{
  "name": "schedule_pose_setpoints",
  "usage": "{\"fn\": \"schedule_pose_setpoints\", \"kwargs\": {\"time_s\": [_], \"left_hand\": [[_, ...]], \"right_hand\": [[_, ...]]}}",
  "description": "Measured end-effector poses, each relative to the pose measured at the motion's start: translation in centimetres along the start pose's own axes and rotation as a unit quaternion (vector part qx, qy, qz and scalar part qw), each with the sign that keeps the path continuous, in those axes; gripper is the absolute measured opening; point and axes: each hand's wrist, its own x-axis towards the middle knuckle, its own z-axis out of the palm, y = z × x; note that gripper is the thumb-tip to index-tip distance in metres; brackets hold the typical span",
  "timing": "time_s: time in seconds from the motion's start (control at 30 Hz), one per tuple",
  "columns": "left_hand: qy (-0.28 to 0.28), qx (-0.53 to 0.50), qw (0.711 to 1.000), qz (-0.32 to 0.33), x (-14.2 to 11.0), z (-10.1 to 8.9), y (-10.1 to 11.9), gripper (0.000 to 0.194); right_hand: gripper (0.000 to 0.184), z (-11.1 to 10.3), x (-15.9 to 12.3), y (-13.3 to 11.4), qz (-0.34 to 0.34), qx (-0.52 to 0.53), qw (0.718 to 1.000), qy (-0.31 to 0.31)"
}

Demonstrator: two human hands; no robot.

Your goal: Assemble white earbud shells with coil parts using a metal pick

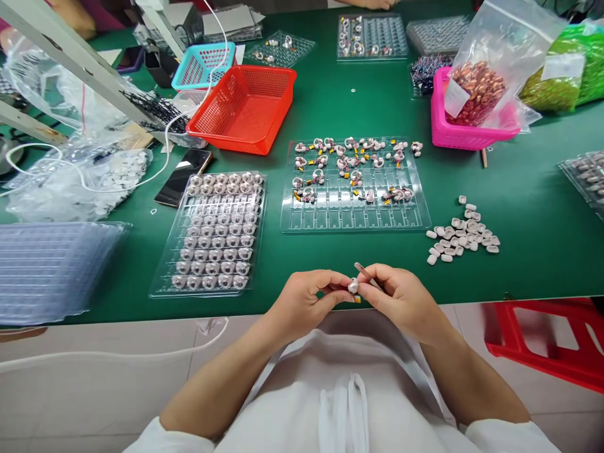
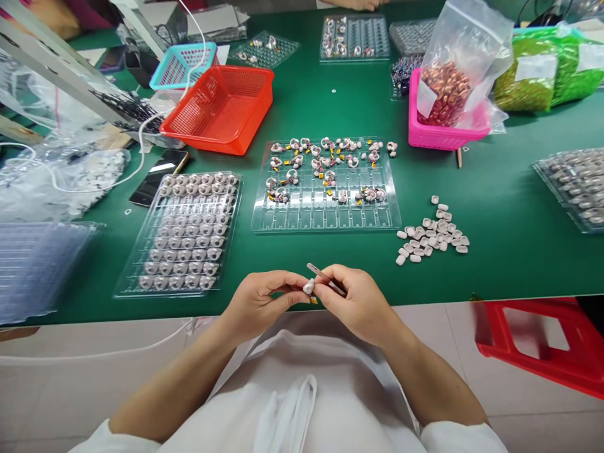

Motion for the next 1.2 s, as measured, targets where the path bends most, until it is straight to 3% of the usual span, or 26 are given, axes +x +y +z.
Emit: {"fn": "schedule_pose_setpoints", "kwargs": {"time_s": [0.3,0.6,0.77,0.87,1.0,1.1,1.2], "left_hand": [[0.015,0.09,0.994,0.064,0.3,-0.3,0.3,0.013],[0.01,-0.044,0.998,-0.041,0.4,0.2,0.2,0.011],[0.025,-0.079,0.995,-0.063,0.2,0.5,-0.1,0.01],[0.041,-0.127,0.987,-0.086,0.1,0.7,0.0,0.01],[0.068,-0.23,0.962,-0.13,0.1,0.9,0.4,0.013],[0.067,-0.282,0.945,-0.15,0.1,0.8,0.8,0.015],[0.051,-0.304,0.938,-0.159,0.0,0.6,1.1,0.017]], "right_hand": [[0.028,-0.1,0.2,-0.1,0.01,0.008,1.0,-0.016],[0.033,-0.6,0.5,-0.1,0.011,0.029,0.998,-0.048],[0.031,-0.5,0.6,-0.2,0.008,0.02,0.999,-0.042],[0.027,-0.1,0.4,-0.2,-0.036,0.003,0.999,0.0],[0.012,0.3,-0.1,0.2,-0.189,-0.031,0.98,0.055],[0.021,0.4,-0.4,0.7,-0.279,-0.034,0.958,0.054],[0.02,0.4,-0.4,1.1,-0.31,-0.035,0.948,0.06]]}}
